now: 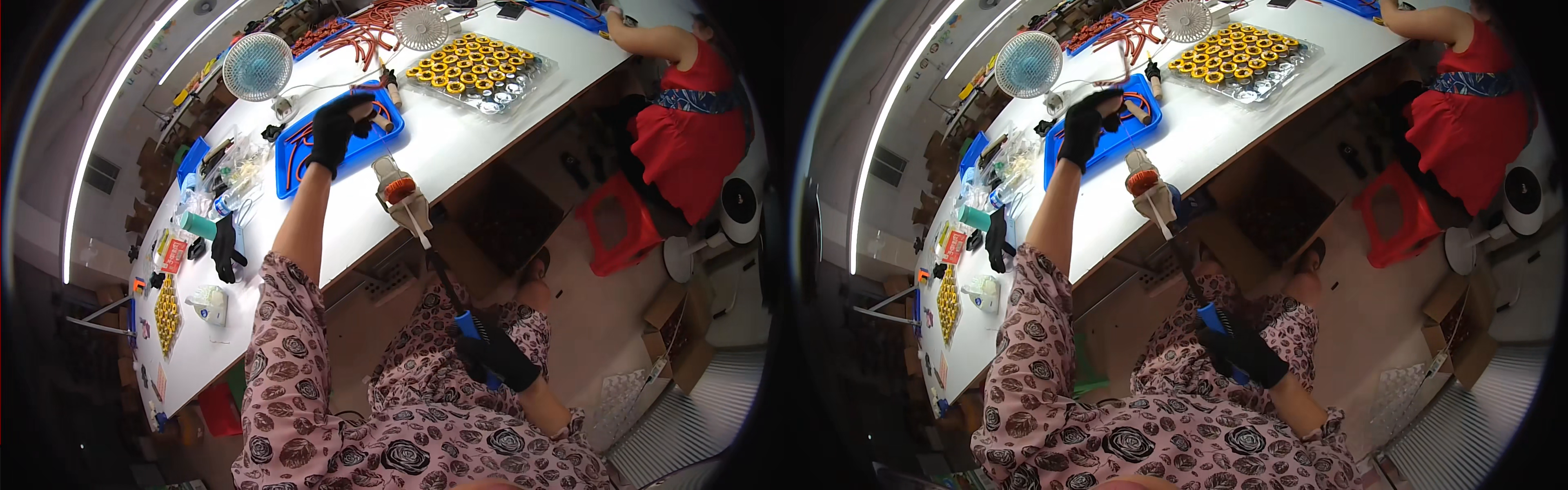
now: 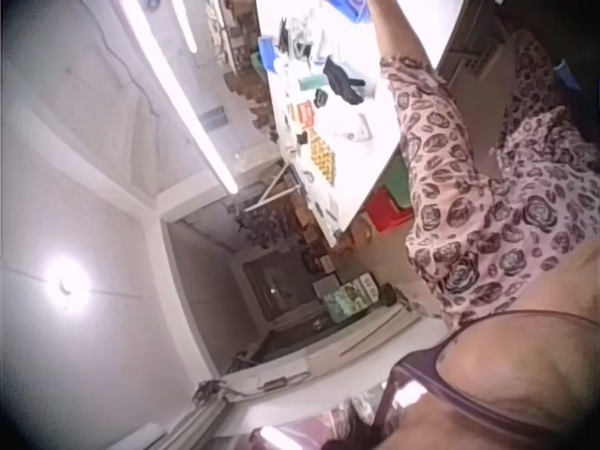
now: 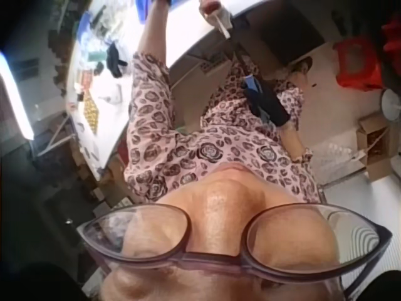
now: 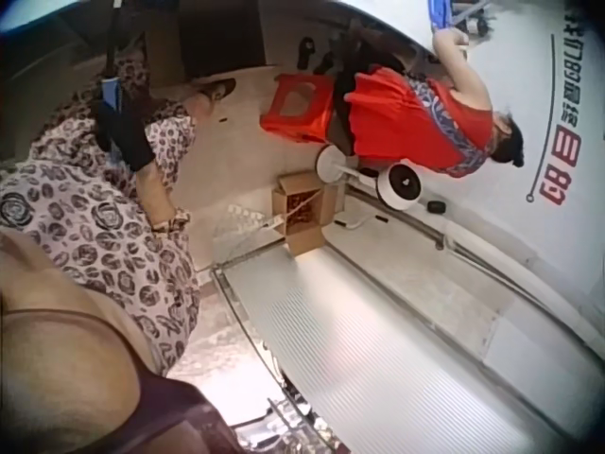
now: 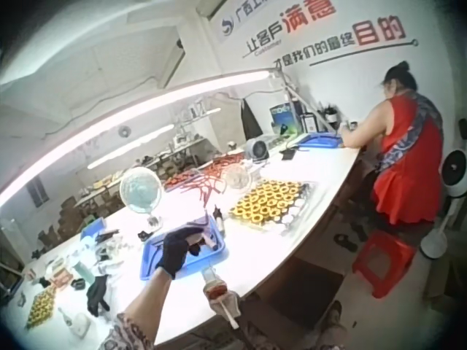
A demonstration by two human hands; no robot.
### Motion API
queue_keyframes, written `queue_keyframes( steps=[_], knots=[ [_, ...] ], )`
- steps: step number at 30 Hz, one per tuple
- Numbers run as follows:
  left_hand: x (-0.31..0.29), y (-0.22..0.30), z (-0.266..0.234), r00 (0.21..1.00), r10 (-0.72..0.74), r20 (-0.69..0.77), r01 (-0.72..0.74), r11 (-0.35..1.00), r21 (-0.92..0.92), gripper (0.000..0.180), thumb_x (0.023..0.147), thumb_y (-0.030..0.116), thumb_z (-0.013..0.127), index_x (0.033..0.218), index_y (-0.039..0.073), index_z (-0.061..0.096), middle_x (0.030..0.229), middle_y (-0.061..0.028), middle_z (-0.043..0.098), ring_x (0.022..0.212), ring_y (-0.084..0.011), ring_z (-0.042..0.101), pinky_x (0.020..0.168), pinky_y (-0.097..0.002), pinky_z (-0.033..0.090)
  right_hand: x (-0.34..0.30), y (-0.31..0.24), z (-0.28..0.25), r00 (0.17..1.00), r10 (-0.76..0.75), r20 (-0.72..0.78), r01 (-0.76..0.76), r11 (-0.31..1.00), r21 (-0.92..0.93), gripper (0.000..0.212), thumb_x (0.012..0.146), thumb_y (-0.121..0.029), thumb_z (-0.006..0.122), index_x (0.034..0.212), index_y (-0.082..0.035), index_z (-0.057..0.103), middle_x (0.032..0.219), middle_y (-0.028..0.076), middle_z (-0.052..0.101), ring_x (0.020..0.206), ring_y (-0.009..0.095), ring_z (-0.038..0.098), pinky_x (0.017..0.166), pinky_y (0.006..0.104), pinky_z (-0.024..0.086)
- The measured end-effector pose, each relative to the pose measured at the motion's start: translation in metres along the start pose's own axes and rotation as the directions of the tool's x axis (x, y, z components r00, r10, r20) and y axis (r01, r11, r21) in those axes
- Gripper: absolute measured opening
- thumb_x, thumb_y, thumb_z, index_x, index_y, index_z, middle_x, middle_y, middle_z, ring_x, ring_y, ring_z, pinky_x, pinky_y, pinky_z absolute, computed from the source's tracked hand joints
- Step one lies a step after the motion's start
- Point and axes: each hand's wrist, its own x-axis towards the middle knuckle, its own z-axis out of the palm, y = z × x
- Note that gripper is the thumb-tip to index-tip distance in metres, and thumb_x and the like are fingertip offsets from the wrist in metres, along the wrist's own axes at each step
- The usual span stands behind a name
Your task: Assembling electronic components by connecting or soldering wires at a workstation.
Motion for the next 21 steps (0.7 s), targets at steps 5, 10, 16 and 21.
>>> queue_keyframes(
  steps=[5,10,16,21],
  knots=[
    [-0.018,-0.054,0.007,0.985,-0.174,0.010,0.173,0.967,-0.188,0.025,0.080,0.005,0.061,0.104,-0.003,0.062,0.080,-0.0107,0.065,0.061,-0.0151,0.058,0.054,-0.0256,0.046,0.028,-0.021,0.030,0.999,-0.025,-0.029,0.029,0.986,0.165,0.024,0.089,-0.021,0.057,0.107,-0.007,0.050,0.062,0.000,0.049,0.044,0.009,0.046,0.041,0.0234,0.037],
    [-0.025,-0.074,0.011,0.977,-0.213,-0.031,0.197,0.945,-0.261,0.027,0.078,0.004,0.062,0.104,-0.004,0.062,0.088,-0.0117,0.065,0.076,-0.0180,0.062,0.064,-0.0269,0.050,0.044,-0.022,0.033,0.988,-0.075,0.137,0.016,0.921,0.390,0.027,0.089,-0.019,0.055,0.112,-0.007,0.047,0.061,0.001,0.047,0.044,0.010,0.045,0.041,0.0239,0.037],
    [-0.024,-0.084,0.012,0.970,-0.241,-0.035,0.213,0.909,-0.358,0.027,0.078,0.003,0.063,0.103,-0.005,0.062,0.091,-0.0123,0.065,0.080,-0.0197,0.063,0.073,-0.0289,0.051,0.036,-0.023,0.034,0.976,-0.107,0.190,0.015,0.903,0.429,0.024,0.090,-0.018,0.053,0.110,-0.007,0.048,0.060,0.001,0.046,0.041,0.011,0.043,0.039,0.0241,0.035],
    [-0.023,-0.077,0.017,0.970,-0.243,-0.011,0.223,0.905,-0.363,0.026,0.077,0.002,0.063,0.102,-0.005,0.062,0.091,-0.0114,0.065,0.081,-0.0199,0.063,0.073,-0.0286,0.051,0.017,-0.004,0.033,0.989,-0.017,0.149,-0.055,0.885,0.462,0.020,0.090,-0.017,0.052,0.108,-0.008,0.049,0.059,0.001,0.045,0.041,0.011,0.042,0.038,0.0240,0.034]
  ],
)
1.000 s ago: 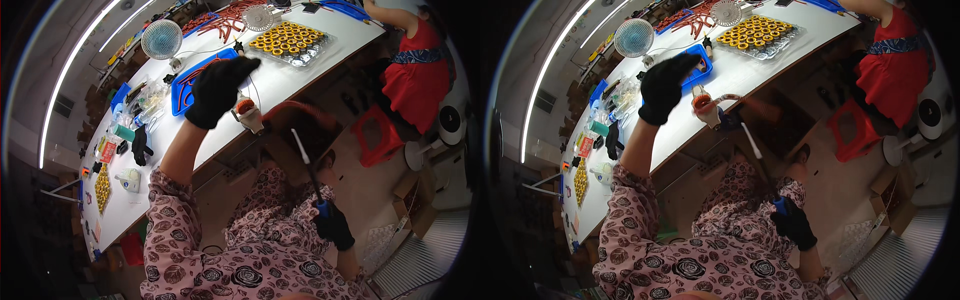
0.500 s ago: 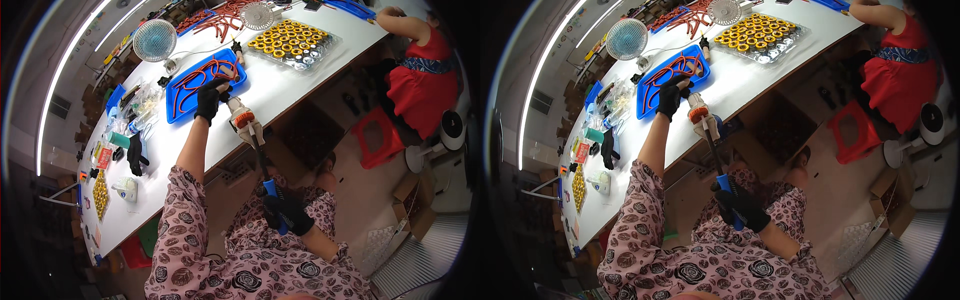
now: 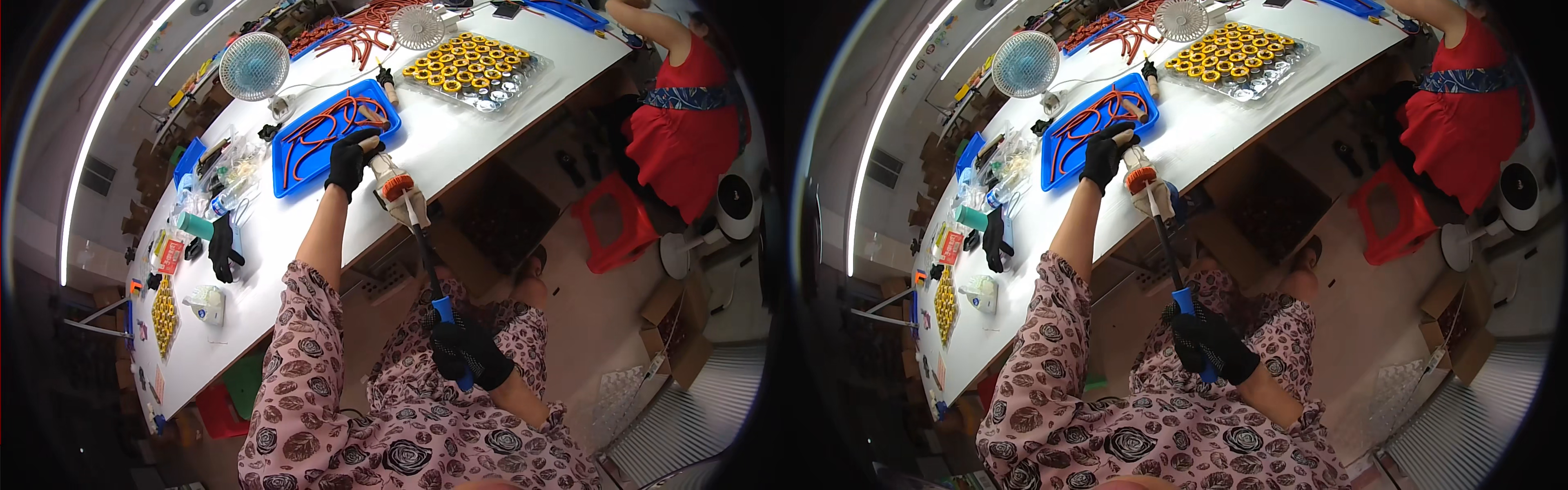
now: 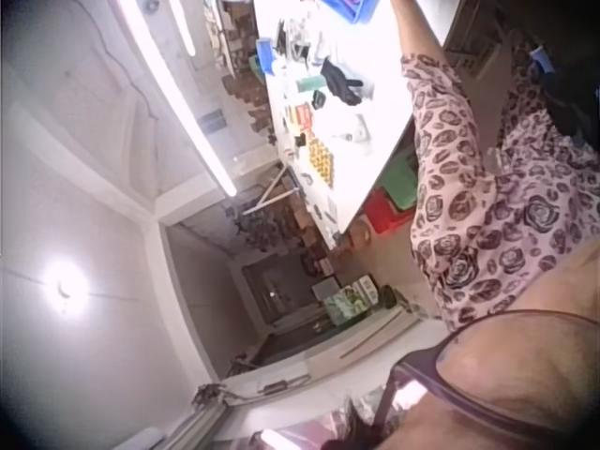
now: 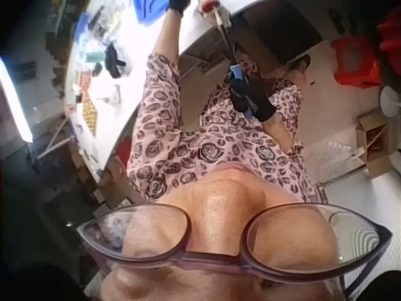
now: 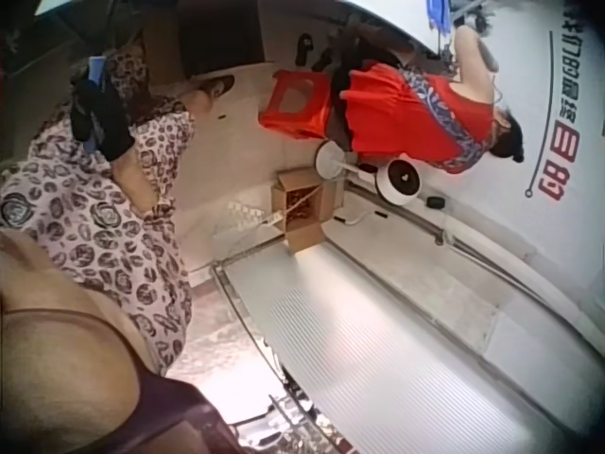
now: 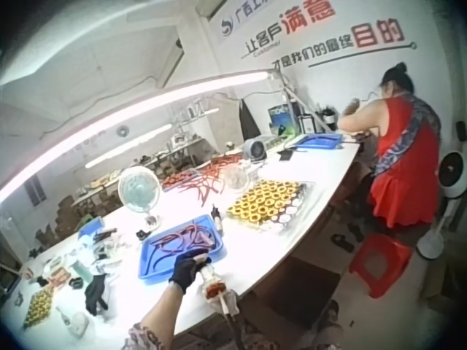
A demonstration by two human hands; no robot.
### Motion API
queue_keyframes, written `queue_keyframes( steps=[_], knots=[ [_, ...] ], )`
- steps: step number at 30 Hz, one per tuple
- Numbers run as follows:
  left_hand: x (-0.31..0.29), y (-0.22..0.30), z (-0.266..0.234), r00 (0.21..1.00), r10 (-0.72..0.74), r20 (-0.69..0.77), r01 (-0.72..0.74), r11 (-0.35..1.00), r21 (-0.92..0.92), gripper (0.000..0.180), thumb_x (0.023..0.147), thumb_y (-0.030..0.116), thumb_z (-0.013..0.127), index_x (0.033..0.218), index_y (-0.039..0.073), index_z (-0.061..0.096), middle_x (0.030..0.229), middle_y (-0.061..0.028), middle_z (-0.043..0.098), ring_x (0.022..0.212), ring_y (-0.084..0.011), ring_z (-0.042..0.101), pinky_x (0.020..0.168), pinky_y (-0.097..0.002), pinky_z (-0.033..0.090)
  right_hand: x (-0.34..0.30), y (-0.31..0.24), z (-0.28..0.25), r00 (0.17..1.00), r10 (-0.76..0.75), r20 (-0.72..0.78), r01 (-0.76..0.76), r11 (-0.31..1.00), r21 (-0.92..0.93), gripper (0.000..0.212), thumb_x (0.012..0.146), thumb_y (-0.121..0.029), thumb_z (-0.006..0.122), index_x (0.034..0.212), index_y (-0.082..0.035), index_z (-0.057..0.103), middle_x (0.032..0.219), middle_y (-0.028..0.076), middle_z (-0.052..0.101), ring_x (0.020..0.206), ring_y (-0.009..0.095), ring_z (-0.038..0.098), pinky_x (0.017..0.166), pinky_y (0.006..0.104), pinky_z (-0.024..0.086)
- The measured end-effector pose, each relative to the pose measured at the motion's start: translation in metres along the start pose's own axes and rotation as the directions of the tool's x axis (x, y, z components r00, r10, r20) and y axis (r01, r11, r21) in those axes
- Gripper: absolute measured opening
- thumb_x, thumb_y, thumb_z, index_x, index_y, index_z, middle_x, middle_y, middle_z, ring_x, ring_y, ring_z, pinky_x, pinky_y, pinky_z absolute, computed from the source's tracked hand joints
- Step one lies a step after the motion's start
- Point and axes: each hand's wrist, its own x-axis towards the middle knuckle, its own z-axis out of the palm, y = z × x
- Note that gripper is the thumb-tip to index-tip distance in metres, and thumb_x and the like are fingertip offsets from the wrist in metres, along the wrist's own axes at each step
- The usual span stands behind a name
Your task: Assembling electronic components by connecting or soldering wires at a workstation.
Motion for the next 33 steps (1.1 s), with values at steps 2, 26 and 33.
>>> queue_keyframes(
  steps=[2,26,33],
  knots=[
    [-0.002,0.000,0.001,1.000,0.016,0.002,-0.016,0.999,0.028,0.027,0.078,0.004,0.063,0.103,-0.004,0.063,0.091,-0.0107,0.065,0.080,-0.0192,0.063,0.071,-0.0280,0.051,-0.003,0.003,0.001,0.999,0.030,-0.032,-0.030,0.999,0.011,0.018,0.090,-0.016,0.052,0.106,-0.008,0.050,0.059,0.001,0.045,0.041,0.011,0.042,0.038,0.0241,0.034],
    [-0.192,0.039,0.067,0.670,0.445,0.594,-0.658,-0.014,0.753,0.042,0.077,0.005,0.059,0.118,0.014,0.058,0.115,-0.0099,0.058,0.090,-0.0254,0.060,0.076,-0.0330,0.050,-0.119,-0.006,-0.005,0.986,0.126,-0.109,-0.131,0.991,-0.031,0.023,0.088,-0.012,0.054,0.108,-0.005,0.048,0.059,-0.001,0.042,0.041,0.009,0.038,0.038,0.0239,0.032],
    [-0.176,0.030,0.070,0.615,0.342,0.710,-0.781,0.139,0.609,0.044,0.074,0.008,0.059,0.118,0.009,0.054,0.101,-0.0085,0.060,0.083,-0.0261,0.060,0.069,-0.0347,0.050,-0.227,0.024,-0.060,0.865,0.502,0.013,-0.425,0.717,0.552,0.024,0.084,-0.011,0.059,0.105,-0.004,0.051,0.057,0.000,0.047,0.041,0.012,0.044,0.038,0.0261,0.034]
  ],
)
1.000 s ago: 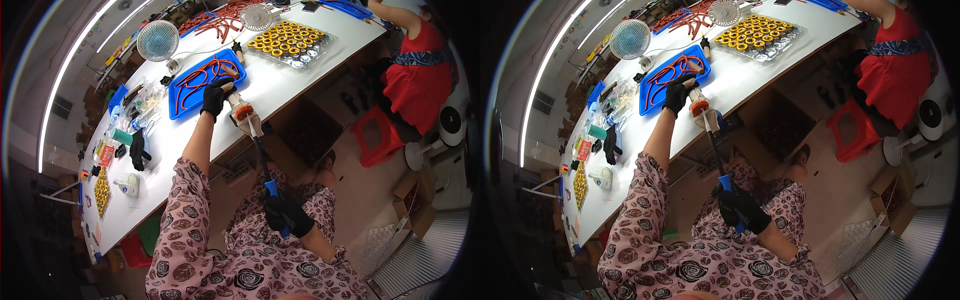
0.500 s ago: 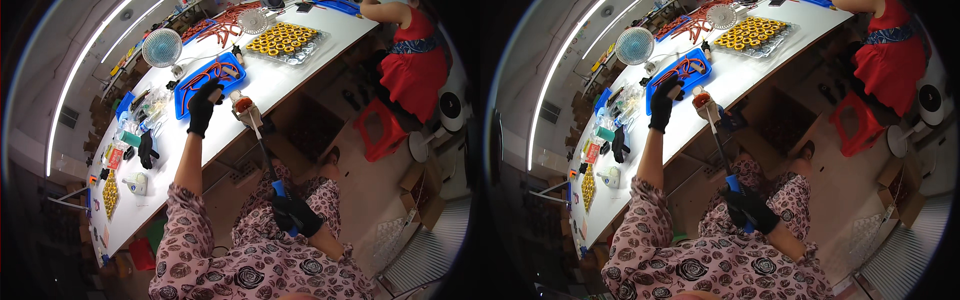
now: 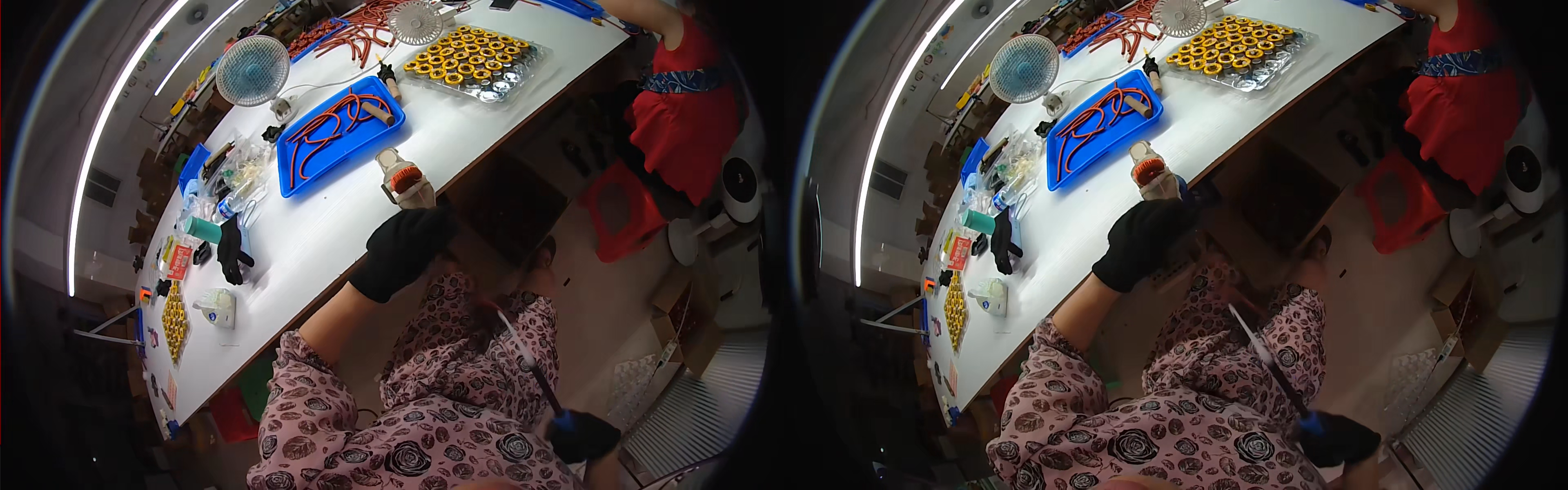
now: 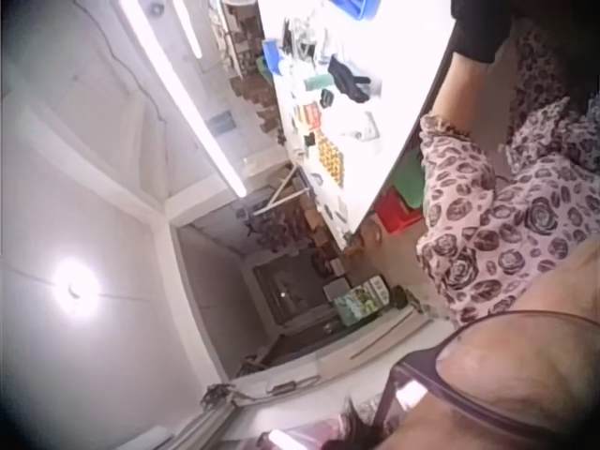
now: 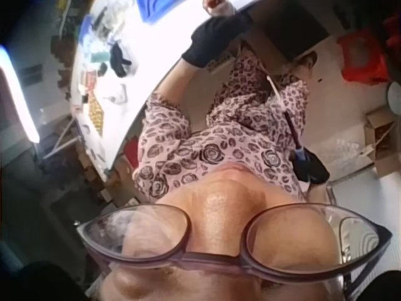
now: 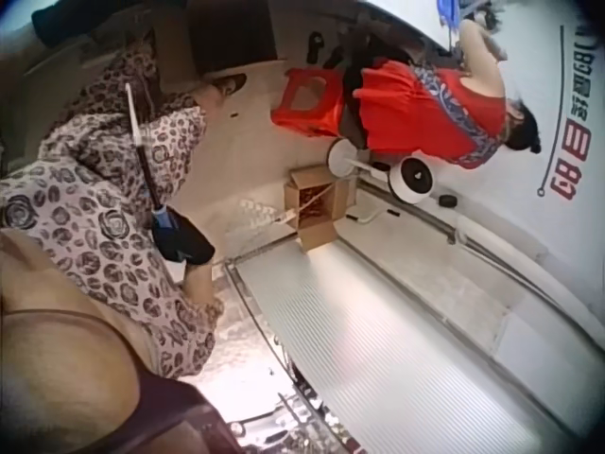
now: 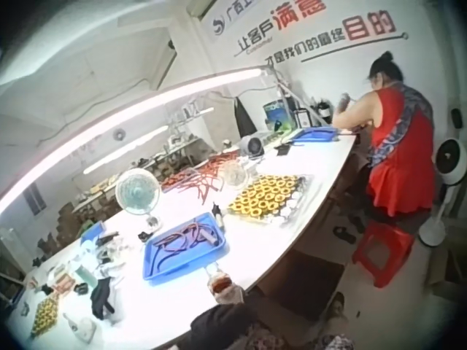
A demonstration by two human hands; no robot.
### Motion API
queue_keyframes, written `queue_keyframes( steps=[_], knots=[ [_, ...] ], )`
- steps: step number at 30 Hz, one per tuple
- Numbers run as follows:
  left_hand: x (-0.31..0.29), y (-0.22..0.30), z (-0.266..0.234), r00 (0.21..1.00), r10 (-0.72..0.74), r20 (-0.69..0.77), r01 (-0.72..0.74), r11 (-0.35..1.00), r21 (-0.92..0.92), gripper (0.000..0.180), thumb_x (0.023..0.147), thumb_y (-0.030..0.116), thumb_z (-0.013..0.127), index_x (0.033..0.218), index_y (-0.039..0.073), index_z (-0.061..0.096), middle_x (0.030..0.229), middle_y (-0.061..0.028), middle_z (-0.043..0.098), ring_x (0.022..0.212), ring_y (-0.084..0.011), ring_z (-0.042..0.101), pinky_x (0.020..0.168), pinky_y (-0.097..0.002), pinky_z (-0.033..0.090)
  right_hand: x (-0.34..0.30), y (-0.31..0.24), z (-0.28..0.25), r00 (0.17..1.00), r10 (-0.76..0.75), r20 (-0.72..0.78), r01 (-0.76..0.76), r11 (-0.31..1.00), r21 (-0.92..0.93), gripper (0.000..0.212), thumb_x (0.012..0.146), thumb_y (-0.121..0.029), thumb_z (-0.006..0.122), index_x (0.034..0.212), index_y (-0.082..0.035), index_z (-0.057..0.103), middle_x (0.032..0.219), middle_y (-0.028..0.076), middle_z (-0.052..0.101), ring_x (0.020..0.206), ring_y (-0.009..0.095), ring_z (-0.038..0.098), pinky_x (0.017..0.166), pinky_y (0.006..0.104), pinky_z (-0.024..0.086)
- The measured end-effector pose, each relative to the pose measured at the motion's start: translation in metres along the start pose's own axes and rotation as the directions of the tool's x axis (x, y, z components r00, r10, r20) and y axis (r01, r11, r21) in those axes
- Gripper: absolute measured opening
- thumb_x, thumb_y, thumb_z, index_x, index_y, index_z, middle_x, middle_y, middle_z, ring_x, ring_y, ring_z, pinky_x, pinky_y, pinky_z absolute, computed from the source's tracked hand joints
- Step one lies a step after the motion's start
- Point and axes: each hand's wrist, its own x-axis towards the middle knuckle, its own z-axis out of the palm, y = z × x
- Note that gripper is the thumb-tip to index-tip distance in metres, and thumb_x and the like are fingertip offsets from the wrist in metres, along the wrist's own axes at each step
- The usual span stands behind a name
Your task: Assembling electronic components by connecting or soldering wires at a workstation.
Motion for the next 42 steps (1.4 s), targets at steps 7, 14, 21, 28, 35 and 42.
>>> queue_keyframes(
  steps=[7,14,21,28,35,42],
  knots=[
    [0.058,-0.023,-0.033,0.968,0.240,-0.077,-0.190,0.897,0.400,0.042,0.073,0.017,0.064,0.114,0.012,0.058,0.093,-0.0052,0.062,0.076,-0.0226,0.060,0.059,-0.0335,0.049,0.011,0.009,0.020,0.679,-0.719,-0.151,0.600,0.661,-0.450,0.026,0.082,-0.016,0.062,0.099,0.001,0.051,0.051,0.006,0.048,0.036,0.018,0.047,0.033,0.0294,0.035],
    [0.112,-0.114,-0.055,0.913,-0.257,-0.317,0.324,0.929,0.179,0.013,0.078,0.010,0.062,0.089,0.009,0.070,0.074,-0.0071,0.067,0.062,-0.0171,0.064,0.059,-0.0289,0.050,0.114,-0.068,0.081,0.813,-0.569,0.122,0.467,0.513,-0.720,0.020,0.090,-0.015,0.054,0.108,-0.007,0.049,0.060,-0.001,0.050,0.043,0.007,0.045,0.040,0.0219,0.037],
    [0.061,-0.156,-0.002,0.714,-0.700,0.016,0.440,0.430,-0.789,0.023,0.074,0.005,0.065,0.097,0.000,0.066,0.073,-0.0043,0.061,0.061,-0.0123,0.055,0.057,-0.0251,0.043,0.176,-0.071,0.127,0.856,-0.442,0.269,0.515,0.684,-0.517,0.020,0.089,-0.016,0.056,0.107,-0.009,0.050,0.060,-0.002,0.047,0.042,0.008,0.042,0.039,0.0228,0.034],
    [0.058,-0.154,-0.003,0.666,-0.745,0.034,0.515,0.426,-0.744,0.025,0.071,0.007,0.067,0.095,0.003,0.069,0.077,-0.0017,0.064,0.063,-0.0095,0.054,0.057,-0.0228,0.041,0.186,-0.082,0.135,0.851,-0.387,0.354,0.513,0.756,-0.406,0.018,0.089,-0.018,0.056,0.104,-0.011,0.050,0.060,-0.002,0.045,0.041,0.009,0.042,0.039,0.0237,0.035],
    [0.048,-0.154,0.002,0.643,-0.766,-0.016,0.530,0.460,-0.712,0.024,0.071,0.008,0.068,0.094,0.005,0.069,0.076,-0.0006,0.063,0.061,-0.0075,0.050,0.054,-0.0211,0.037,0.170,-0.062,0.110,0.883,-0.343,0.321,0.465,0.734,-0.495,0.016,0.089,-0.019,0.057,0.103,-0.014,0.051,0.059,-0.002,0.045,0.043,0.008,0.043,0.038,0.0225,0.035],
    [0.065,-0.151,0.000,0.696,-0.711,-0.106,0.527,0.604,-0.598,0.021,0.073,0.009,0.067,0.093,0.008,0.070,0.078,0.0003,0.065,0.066,-0.0090,0.056,0.058,-0.0225,0.043,0.212,-0.073,0.145,0.849,-0.341,0.405,0.487,0.802,-0.346,0.015,0.089,-0.020,0.057,0.103,-0.015,0.052,0.057,-0.002,0.044,0.042,0.008,0.042,0.037,0.0231,0.033]
  ],
)
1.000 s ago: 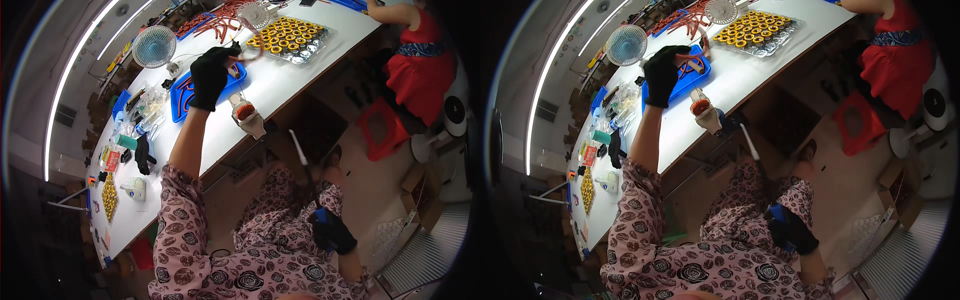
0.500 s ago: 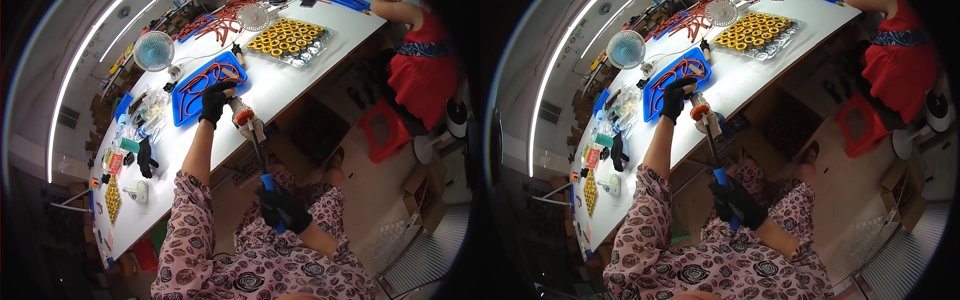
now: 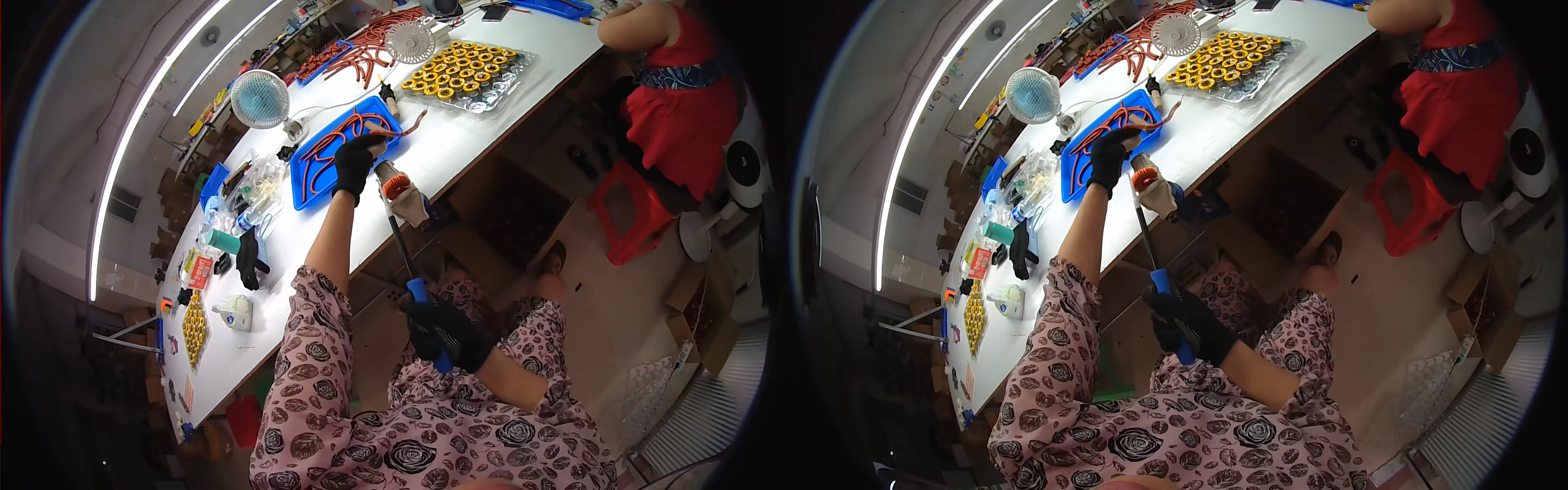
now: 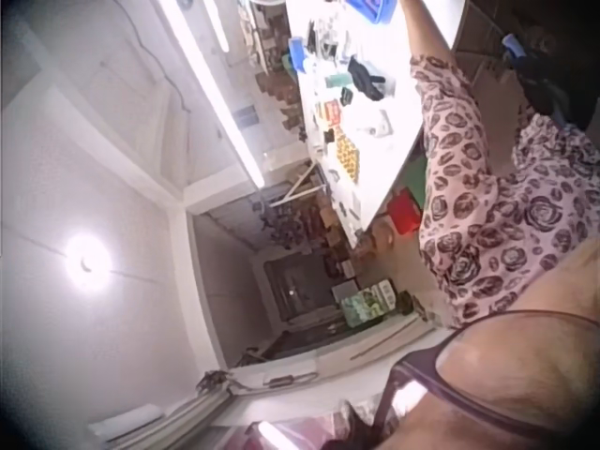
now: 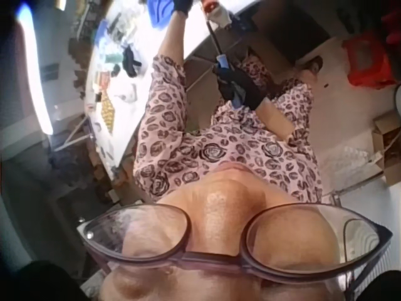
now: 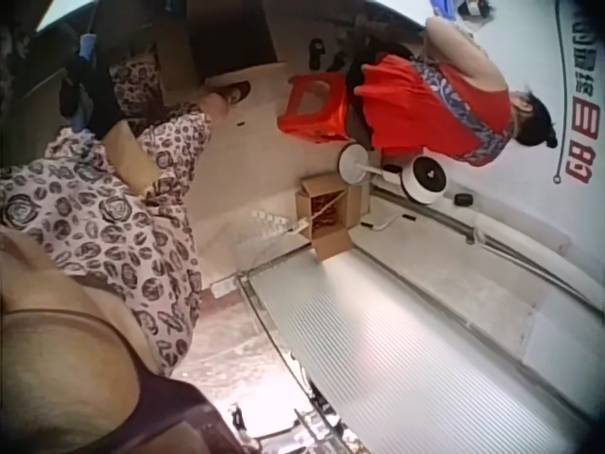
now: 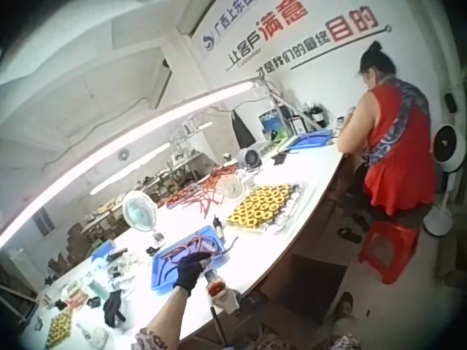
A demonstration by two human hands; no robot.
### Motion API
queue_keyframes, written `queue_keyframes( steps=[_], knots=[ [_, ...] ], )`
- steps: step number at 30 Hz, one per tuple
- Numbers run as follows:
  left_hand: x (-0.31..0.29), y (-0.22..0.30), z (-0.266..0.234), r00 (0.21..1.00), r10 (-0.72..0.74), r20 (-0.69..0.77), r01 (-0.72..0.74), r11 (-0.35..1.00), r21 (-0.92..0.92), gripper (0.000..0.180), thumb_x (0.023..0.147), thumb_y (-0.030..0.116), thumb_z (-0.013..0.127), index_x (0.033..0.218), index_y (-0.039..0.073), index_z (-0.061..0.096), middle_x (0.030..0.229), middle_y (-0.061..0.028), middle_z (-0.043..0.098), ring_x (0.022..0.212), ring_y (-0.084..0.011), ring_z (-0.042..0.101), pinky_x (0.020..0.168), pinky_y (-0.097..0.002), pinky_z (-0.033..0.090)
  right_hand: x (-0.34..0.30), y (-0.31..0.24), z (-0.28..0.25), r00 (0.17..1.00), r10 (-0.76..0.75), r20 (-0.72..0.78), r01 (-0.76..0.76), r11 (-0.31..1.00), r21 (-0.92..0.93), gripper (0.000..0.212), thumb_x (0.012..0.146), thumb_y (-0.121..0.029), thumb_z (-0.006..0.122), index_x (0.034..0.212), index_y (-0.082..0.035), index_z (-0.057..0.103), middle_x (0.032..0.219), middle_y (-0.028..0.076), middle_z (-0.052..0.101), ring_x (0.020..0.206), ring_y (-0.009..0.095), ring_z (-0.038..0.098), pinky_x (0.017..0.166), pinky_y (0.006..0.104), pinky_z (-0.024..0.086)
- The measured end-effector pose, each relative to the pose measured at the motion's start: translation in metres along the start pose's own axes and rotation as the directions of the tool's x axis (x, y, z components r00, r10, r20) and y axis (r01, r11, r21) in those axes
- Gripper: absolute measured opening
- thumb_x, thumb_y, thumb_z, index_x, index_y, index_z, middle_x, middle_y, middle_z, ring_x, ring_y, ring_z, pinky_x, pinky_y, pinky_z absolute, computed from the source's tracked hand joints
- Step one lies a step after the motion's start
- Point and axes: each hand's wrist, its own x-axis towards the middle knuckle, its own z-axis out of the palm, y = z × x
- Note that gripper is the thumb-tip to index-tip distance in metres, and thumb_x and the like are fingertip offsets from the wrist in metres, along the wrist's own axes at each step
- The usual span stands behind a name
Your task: Assembling electronic components by connecting or soldering wires at a workstation.
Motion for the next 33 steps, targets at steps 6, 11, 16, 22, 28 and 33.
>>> queue_keyframes(
  steps=[6,11,16,22,28,33],
  knots=[
    [0.023,0.076,0.008,0.577,0.731,0.364,-0.701,0.214,0.680,0.026,0.074,0.008,0.056,0.096,0.015,0.067,0.078,-0.0055,0.064,0.072,-0.0238,0.062,0.064,-0.0324,0.049,-0.055,-0.006,-0.024,0.996,0.064,-0.065,-0.072,0.990,-0.123,0.015,0.089,-0.016,0.055,0.103,-0.011,0.052,0.057,-0.001,0.045,0.040,0.010,0.044,0.036,0.0236,0.035],
    [0.030,0.120,0.010,0.411,0.773,0.484,-0.758,-0.005,0.653,0.027,0.073,0.008,0.055,0.096,0.016,0.067,0.076,-0.0069,0.062,0.071,-0.0252,0.060,0.064,-0.0344,0.049,-0.055,-0.013,-0.022,0.989,0.039,-0.145,-0.062,0.986,-0.156,0.018,0.090,-0.014,0.053,0.106,-0.009,0.051,0.058,-0.001,0.046,0.041,0.010,0.045,0.037,0.0236,0.036],
    [0.041,0.036,-0.023,0.725,0.610,0.321,-0.643,0.430,0.634,0.021,0.076,0.009,0.057,0.090,0.016,0.070,0.085,-0.0096,0.067,0.074,-0.0258,0.065,0.064,-0.0353,0.050,-0.040,-0.005,-0.017,0.993,0.019,-0.113,-0.031,0.994,-0.107,0.021,0.089,-0.015,0.054,0.108,-0.009,0.049,0.060,0.000,0.046,0.043,0.010,0.045,0.039,0.0241,0.036],
    [-0.001,-0.009,-0.013,0.996,-0.080,0.046,0.075,0.993,0.094,0.019,0.074,0.011,0.066,0.091,0.008,0.071,0.076,-0.0036,0.066,0.062,-0.0097,0.057,0.057,-0.0254,0.045,0.002,-0.003,-0.015,0.997,-0.063,-0.049,0.061,0.997,-0.043,0.020,0.089,-0.017,0.055,0.107,-0.009,0.049,0.059,-0.001,0.045,0.042,0.010,0.043,0.039,0.0243,0.034],
    [-0.018,-0.011,-0.021,0.993,-0.116,-0.012,0.117,0.993,0.036,0.020,0.071,0.009,0.068,0.090,0.003,0.069,0.072,-0.0002,0.062,0.060,-0.0079,0.052,0.053,-0.0206,0.040,-0.021,-0.015,-0.014,0.999,-0.025,-0.034,0.021,0.995,-0.093,0.017,0.089,-0.017,0.055,0.104,-0.010,0.050,0.057,-0.001,0.043,0.040,0.009,0.040,0.037,0.0241,0.031],
    [-0.037,-0.022,-0.026,0.984,-0.148,-0.102,0.140,0.987,-0.085,0.022,0.070,0.007,0.067,0.092,0.002,0.068,0.072,-0.0018,0.061,0.058,-0.0085,0.051,0.052,-0.0220,0.040,-0.031,-0.005,-0.010,0.992,-0.047,-0.113,0.033,0.992,-0.119,0.014,0.089,-0.018,0.057,0.099,-0.011,0.051,0.055,-0.002,0.040,0.038,0.009,0.039,0.035,0.0241,0.029]
  ],
)
